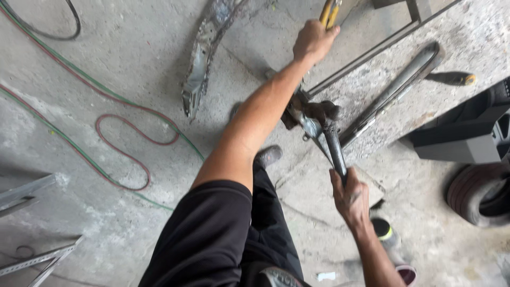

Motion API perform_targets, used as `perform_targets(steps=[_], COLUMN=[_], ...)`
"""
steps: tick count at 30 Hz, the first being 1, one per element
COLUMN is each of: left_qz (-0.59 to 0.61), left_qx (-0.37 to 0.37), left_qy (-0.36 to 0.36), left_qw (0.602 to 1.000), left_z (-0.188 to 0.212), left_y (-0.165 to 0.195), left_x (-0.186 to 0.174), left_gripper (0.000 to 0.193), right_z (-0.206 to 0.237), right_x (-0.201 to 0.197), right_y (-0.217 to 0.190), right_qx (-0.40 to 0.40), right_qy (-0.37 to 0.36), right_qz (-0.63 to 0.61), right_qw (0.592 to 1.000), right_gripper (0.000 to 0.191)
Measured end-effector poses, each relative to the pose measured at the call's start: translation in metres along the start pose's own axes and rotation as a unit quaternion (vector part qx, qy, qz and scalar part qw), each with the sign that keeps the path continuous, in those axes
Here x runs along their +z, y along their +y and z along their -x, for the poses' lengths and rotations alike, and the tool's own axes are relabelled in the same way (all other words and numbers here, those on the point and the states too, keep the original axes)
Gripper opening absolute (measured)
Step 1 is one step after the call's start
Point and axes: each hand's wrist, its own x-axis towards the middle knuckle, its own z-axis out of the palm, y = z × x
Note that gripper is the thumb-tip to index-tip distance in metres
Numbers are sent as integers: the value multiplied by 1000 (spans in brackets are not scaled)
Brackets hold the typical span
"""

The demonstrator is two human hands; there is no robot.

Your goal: The person uses locking pliers to grip a bent metal bracket and repeatedly strikes it with a sledgehammer to straighten it. The bracket is repositioned several times during the process to target different bent areas.

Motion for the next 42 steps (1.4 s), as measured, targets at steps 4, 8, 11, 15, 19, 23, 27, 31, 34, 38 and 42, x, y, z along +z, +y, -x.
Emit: perform_targets(steps=[4,8,11,15,19,23,27,31,34,38,42], left_qz=[71,44,126,196,166,170,247,252,316,338,404], left_qx=[-40,-78,-91,-104,-112,-106,-95,-75,-66,32,124], left_qy=[-23,-11,-16,-19,-34,-33,-95,-139,-140,-40,-11], left_qw=[996,996,988,975,979,979,960,955,936,940,906], left_z=[-3,-5,-9,-11,-3,5,4,14,43,101,159], left_y=[7,-2,-13,-20,-14,-8,-14,-19,-13,12,37], left_x=[7,12,10,4,3,4,-4,-35,-61,-91,-103], left_gripper=[39,37,28,23,25,23,26,32,35,29,30], right_z=[22,52,76,86,50,33,63,87,96,104,101], right_x=[-16,-38,-44,-35,-4,14,16,33,48,53,43], right_y=[-3,-5,-6,-1,7,16,19,17,19,24,23], right_qx=[17,56,3,-137,-104,75,154,190,208,228,254], right_qy=[46,54,99,161,102,-6,-6,11,2,-18,-36], right_qz=[-12,-91,-189,-176,-150,-77,-197,-237,-278,-342,-371], right_qw=[999,993,977,961,978,994,968,953,938,911,892], right_gripper=[44,40,39,33,38,39,41,51,55,55,55])
